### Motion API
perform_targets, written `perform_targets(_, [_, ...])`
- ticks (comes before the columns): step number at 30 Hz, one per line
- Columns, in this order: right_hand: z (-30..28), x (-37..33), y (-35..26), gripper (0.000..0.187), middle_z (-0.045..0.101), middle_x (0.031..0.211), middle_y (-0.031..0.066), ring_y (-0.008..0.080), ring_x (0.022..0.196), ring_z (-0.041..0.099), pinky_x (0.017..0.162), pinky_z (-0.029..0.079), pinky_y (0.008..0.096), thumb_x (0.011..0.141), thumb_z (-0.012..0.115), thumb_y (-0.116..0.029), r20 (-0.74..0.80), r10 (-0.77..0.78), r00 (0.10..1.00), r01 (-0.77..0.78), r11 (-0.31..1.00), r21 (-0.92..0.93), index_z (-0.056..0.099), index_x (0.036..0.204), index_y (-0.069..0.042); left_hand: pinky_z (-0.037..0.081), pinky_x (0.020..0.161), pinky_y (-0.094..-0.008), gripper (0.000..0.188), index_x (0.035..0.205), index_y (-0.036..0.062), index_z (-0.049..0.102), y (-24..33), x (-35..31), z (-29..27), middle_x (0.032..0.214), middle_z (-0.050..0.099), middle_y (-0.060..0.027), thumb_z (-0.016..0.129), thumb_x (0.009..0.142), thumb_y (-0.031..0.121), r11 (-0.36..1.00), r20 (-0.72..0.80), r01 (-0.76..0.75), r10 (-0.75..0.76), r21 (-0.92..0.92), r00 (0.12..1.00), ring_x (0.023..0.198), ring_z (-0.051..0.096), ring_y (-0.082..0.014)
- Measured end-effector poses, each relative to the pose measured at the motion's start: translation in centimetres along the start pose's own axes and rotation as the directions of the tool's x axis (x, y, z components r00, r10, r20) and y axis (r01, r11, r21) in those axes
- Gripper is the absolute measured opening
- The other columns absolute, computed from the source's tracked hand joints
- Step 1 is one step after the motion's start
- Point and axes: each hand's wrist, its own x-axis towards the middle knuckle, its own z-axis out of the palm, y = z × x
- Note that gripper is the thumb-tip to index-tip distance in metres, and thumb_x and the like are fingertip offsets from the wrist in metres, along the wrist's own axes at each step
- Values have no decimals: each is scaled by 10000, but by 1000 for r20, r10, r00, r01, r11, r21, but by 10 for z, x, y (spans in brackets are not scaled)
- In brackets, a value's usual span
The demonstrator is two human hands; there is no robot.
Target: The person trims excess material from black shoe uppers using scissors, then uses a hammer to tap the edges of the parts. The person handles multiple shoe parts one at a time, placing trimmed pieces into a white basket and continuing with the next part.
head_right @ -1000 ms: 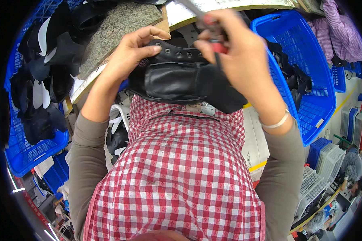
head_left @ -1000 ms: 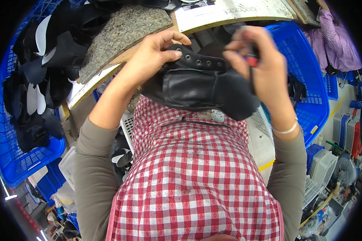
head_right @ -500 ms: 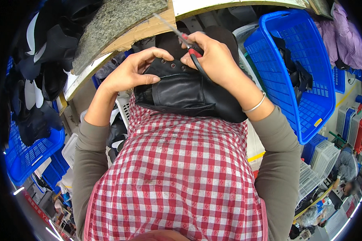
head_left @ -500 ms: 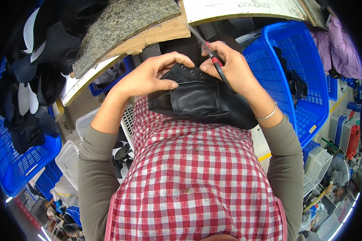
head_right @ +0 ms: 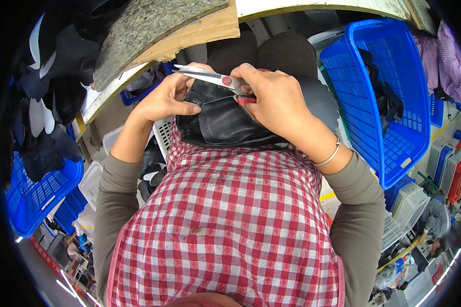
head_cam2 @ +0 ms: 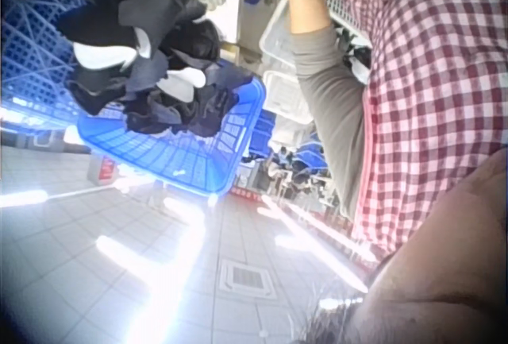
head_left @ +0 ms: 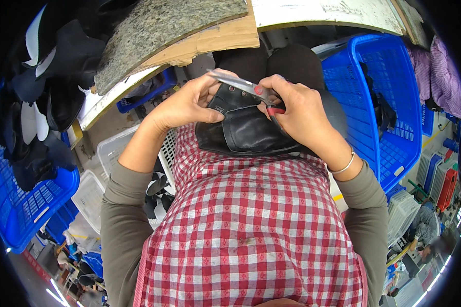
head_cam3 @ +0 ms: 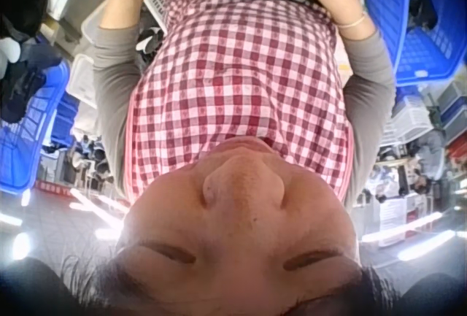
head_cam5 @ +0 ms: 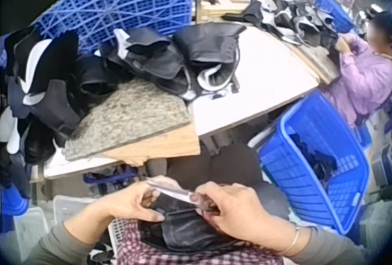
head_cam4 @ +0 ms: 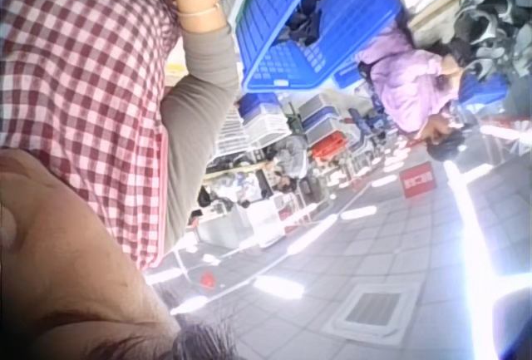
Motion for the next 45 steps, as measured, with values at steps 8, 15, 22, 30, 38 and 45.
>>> perform_targets(8, [-5,-2,1,360,679,785,77,267,688,682,628,535,345,825,836,-89,98,49,994,-58,995,85,635,1120,-138,548,952,-252,685,1358,-35,574,-14,0,6,1279,676,-74,730,696,-112,988,-58,-73,65,-134,996,1170,651,-135])
perform_targets(15, [5,-1,9,411,668,851,58,199,710,651,660,538,306,790,861,-70,-60,-39,997,42,998,43,616,1118,-100,591,888,-252,640,1367,-32,575,-22,-6,22,1291,675,-100,675,749,-166,904,-174,3,-86,-427,981,1138,673,-132])
perform_targets(22, [-10,2,1,419,740,893,59,267,817,737,677,574,356,785,842,-99,129,146,981,-161,980,113,619,1138,-133,522,981,-279,569,1357,-7,574,-21,-6,60,1273,672,-91,641,818,-175,957,-386,-261,195,-126,902,1157,656,-140])
perform_targets(30, [-10,2,6,411,719,851,79,214,762,722,678,560,339,812,754,13,204,12,979,-70,957,282,602,1174,-110,477,1007,-320,399,1282,19,666,-8,2,53,1214,690,-54,667,895,-78,879,-229,-287,390,380,892,1157,620,-141])
perform_targets(38, [-36,-10,45,418,629,964,17,78,915,585,875,492,239,852,649,61,236,128,963,-261,653,711,539,1244,-32,511,959,-384,330,1205,60,693,-5,6,51,1121,688,-131,642,897,-46,780,-282,-216,448,588,849,1104,671,-329])
perform_targets(45, [-29,-15,25,551,672,873,84,158,795,676,729,550,307,896,831,-392,116,325,939,-333,769,546,572,1229,-38,530,911,-410,394,1240,91,684,-2,12,76,1109,676,-132,694,863,-23,702,-344,-111,473,703,811,1068,671,-349])
